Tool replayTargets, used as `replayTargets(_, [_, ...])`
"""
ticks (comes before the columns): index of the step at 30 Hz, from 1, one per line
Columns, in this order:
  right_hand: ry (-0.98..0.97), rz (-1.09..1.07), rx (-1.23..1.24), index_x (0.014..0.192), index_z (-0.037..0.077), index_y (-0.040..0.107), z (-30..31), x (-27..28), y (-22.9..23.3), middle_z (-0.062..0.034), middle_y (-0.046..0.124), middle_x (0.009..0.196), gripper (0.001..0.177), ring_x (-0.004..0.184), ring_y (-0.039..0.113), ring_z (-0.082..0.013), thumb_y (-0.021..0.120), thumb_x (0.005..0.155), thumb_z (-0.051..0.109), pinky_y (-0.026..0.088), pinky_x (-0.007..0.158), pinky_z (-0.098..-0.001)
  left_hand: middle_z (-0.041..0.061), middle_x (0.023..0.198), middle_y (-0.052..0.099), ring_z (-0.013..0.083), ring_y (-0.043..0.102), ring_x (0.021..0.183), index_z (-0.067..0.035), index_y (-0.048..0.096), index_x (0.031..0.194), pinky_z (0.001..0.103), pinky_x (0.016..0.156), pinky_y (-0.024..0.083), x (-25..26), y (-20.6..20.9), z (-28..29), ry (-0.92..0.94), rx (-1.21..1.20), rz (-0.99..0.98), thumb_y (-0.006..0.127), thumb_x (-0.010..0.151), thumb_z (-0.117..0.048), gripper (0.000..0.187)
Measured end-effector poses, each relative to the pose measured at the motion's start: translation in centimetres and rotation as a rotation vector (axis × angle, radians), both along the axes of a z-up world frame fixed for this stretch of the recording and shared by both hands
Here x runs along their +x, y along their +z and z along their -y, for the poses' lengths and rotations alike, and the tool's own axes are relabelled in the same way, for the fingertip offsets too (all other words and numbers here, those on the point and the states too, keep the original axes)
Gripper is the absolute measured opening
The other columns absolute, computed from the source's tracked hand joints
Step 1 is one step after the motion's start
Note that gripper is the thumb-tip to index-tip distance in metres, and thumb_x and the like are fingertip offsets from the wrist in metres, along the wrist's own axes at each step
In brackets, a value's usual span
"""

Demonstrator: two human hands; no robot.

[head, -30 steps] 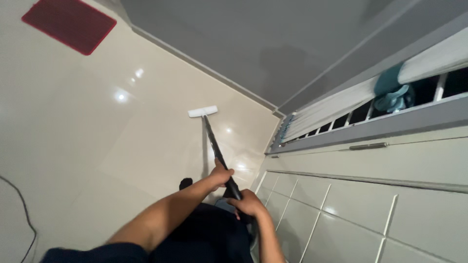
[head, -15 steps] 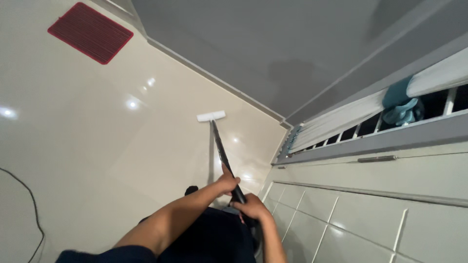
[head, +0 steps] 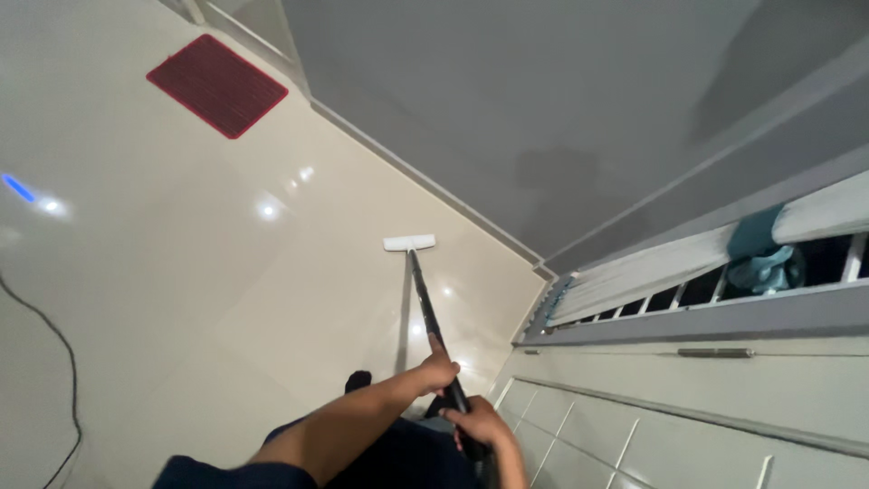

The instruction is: The person uses a vacuum cleaner to clean the floor and a red mat, moving the vacuum head across the floor and under a door.

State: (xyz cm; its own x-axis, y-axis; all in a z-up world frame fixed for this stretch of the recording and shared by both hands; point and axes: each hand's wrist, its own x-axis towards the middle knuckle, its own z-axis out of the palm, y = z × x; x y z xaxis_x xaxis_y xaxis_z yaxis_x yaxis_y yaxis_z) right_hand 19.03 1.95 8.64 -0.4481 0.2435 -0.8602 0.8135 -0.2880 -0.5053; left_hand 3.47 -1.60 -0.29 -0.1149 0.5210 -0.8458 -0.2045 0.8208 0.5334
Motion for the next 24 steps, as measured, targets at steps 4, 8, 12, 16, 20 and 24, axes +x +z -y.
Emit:
replayTargets(4, [0.174,0.106,0.120,0.081,0.004,0.073,-0.1,4.7,0.8,-0.0055,0.071,0.065,0.043,0.058,0.068,-0.0172,0.084,0.079,0.046,0.054,0.058,-0.0330,0.030,0.107,0.069,0.0307,0.071,0.075,0.002,-0.040,0.149,0.033,0.058,0.058,4.4,-1.1,0.3,-0.111,-0.019,-0.039,0.056,0.100,-0.027,0.111])
replayTargets(8, [0.296,-0.108,0.051,0.086,0.002,0.078,-0.7,6.8,-1.0,-0.0033,0.071,0.071,0.054,0.069,0.068,-0.0133,0.085,0.086,0.056,0.053,0.066,-0.0303,0.035,0.110,0.069,0.0338,0.073,0.079,0.010,-0.041,0.146,0.033,0.063,0.060,6.4,-0.7,0.8,-0.245,0.022,-0.054,0.056,0.102,-0.031,0.115])
replayTargets(12, [0.103,-0.030,-0.004,0.080,0.001,0.072,-0.6,3.7,-1.8,-0.0084,0.069,0.064,0.046,0.056,0.068,-0.0197,0.082,0.083,0.045,0.054,0.057,-0.0341,0.029,0.104,0.071,0.0328,0.071,0.072,-0.005,-0.040,0.150,0.039,0.055,0.061,3.5,-2.1,-1.1,-0.100,-0.017,-0.093,0.061,0.097,-0.026,0.116])
replayTargets(16, [0.018,0.015,-0.077,0.085,0.002,0.071,-1.7,0.5,-1.5,-0.0110,0.068,0.061,0.031,0.050,0.065,-0.0206,0.079,0.083,0.032,0.053,0.052,-0.0352,0.025,0.102,0.074,0.0314,0.073,0.066,-0.011,-0.037,0.153,0.041,0.051,0.063,1.9,-2.7,-2.3,0.046,-0.064,-0.073,0.060,0.096,-0.020,0.113])
replayTargets(20, [0.192,-0.021,-0.030,0.081,-0.002,0.072,-1.8,4.5,-0.8,-0.0091,0.071,0.063,0.038,0.054,0.068,-0.0182,0.080,0.087,0.035,0.054,0.055,-0.0321,0.026,0.105,0.070,0.0330,0.071,0.069,-0.010,-0.041,0.152,0.043,0.055,0.061,5.3,1.0,-2.1,-0.023,-0.175,-0.033,0.061,0.097,-0.022,0.116])
replayTargets(24, [0.242,-0.036,-0.036,0.082,0.003,0.076,0.1,8.2,-1.4,-0.0058,0.074,0.070,0.034,0.064,0.070,-0.0152,0.083,0.085,0.036,0.055,0.062,-0.0291,0.027,0.101,0.074,0.0324,0.073,0.070,0.003,-0.040,0.149,0.041,0.056,0.060,6.4,2.5,0.5,-0.128,-0.177,-0.022,0.056,0.099,-0.021,0.111])
